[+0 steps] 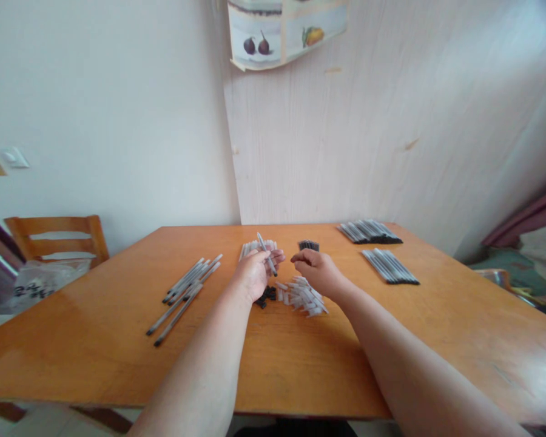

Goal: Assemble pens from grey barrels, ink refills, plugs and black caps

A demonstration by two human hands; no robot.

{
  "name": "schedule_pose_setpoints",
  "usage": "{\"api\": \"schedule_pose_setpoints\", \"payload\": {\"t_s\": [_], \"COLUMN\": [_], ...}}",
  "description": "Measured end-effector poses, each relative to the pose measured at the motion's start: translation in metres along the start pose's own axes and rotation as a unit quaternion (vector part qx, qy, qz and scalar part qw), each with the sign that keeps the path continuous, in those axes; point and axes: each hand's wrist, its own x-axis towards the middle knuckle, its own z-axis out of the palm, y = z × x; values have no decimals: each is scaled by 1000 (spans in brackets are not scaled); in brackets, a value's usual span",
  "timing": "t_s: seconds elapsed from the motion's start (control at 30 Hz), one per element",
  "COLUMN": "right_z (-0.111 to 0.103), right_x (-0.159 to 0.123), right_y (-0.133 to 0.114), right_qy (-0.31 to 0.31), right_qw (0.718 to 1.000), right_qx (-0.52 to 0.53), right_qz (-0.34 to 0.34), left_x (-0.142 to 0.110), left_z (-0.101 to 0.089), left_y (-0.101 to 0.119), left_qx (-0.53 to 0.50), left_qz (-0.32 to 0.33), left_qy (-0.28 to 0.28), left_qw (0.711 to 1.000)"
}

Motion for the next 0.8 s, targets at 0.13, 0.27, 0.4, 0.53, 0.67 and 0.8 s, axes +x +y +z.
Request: {"api": "schedule_pose_setpoints", "payload": {"t_s": [0.13,0.27,0.4,0.53,0.67,0.8], "right_z": [9,14,14,13,13,14], "right_x": [-7,-10,-9,-8,-7,-7], "right_y": [-12,-18,-18,-15,-13,-12], "right_qy": [-87,-125,-120,-89,-60,-38], "right_qw": [996,989,983,979,983,992], "right_qx": [32,69,119,162,158,114], "right_qz": [16,41,64,81,73,44], "left_x": [-2,-5,-7,-8,-9,-8], "left_z": [2,4,6,7,6,7], "left_y": [1,1,1,2,2,1], "left_qx": [-16,-25,-27,-8,8,11], "left_qz": [21,33,37,22,14,14], "left_qy": [-20,-37,-49,-53,-48,-43], "left_qw": [999,998,998,998,999,999]}}
